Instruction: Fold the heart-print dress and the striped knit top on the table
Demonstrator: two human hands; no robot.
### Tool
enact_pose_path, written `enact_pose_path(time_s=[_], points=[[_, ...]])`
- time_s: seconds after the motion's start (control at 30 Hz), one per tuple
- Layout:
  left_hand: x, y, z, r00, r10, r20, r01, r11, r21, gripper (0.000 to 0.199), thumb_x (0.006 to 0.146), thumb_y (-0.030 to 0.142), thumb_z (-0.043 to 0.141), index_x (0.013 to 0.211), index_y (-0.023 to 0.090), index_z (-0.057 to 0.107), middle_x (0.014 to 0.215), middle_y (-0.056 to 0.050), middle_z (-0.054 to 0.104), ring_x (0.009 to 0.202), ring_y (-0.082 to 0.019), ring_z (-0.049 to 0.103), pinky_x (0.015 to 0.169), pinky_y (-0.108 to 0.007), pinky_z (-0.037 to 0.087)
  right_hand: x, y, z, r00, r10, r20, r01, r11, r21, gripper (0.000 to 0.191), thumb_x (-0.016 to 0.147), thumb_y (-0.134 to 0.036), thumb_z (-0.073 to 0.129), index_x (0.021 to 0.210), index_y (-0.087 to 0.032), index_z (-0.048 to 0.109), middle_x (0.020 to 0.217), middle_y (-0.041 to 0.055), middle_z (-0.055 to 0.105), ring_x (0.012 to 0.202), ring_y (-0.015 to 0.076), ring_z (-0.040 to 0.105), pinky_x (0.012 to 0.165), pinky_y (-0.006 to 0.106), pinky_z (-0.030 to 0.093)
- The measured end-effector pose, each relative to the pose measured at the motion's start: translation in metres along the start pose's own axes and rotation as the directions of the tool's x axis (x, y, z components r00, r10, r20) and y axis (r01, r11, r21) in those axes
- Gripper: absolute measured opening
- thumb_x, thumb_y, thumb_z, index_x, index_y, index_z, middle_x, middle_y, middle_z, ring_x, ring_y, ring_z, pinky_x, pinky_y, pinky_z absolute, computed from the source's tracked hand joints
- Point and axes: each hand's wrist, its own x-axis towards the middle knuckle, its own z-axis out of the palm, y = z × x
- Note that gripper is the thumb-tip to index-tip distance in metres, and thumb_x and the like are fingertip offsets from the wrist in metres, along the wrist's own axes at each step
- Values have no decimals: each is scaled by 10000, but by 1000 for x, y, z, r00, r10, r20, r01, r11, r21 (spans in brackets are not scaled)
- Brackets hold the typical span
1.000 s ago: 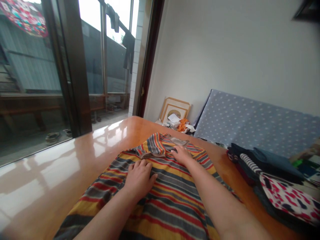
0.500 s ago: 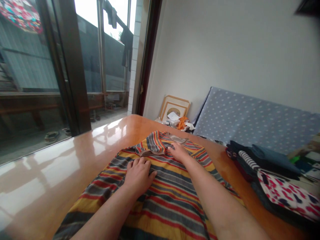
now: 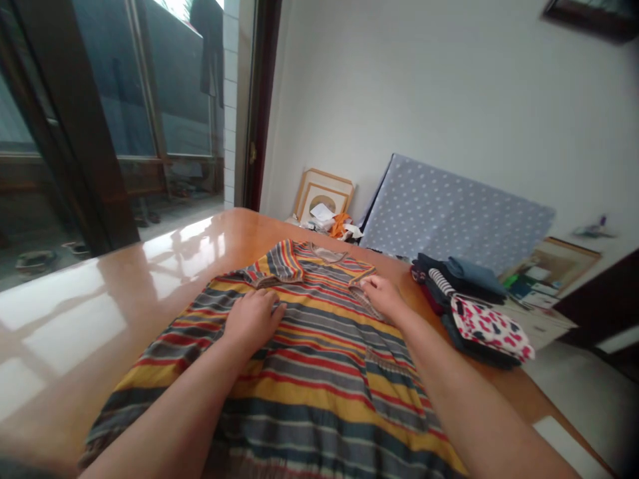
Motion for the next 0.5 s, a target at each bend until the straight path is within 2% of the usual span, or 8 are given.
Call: enact_pose_path(time_s=[0.2, 0.37, 0.5], points=[[1, -1, 2, 999, -25, 49, 22, 998, 54, 399, 958, 524, 406, 871, 233, 665, 1000, -92, 723, 916, -276, 656, 748, -342, 457, -75, 12, -42, 998, 47, 35, -47, 999, -3, 321, 882, -422, 491, 748, -204, 685, 722, 10, 693, 694, 177, 610, 642, 253, 404], [2, 0, 6, 999, -12, 35, 9, 997, 79, 440, 953, 537, 383, 910, 222, 688, 1015, -109, 717, 941, -297, 651, 769, -363, 461, -134, 18, -66, 991, 81, 106, -76, 996, -51, 281, 879, -385, 503, 731, -206, 661, 728, 6, 696, 709, 176, 611, 673, 260, 421], [1, 2, 8, 1000, -1, 20, -1, 995, 96, 490, 959, 550, 354, 966, 210, 706, 1048, -128, 710, 962, -315, 648, 781, -375, 463, -181, 14, -77, 987, 87, 134, -89, 996, 7, 272, 898, -378, 511, 725, -208, 633, 706, -5, 671, 691, 169, 600, 657, 256, 416]])
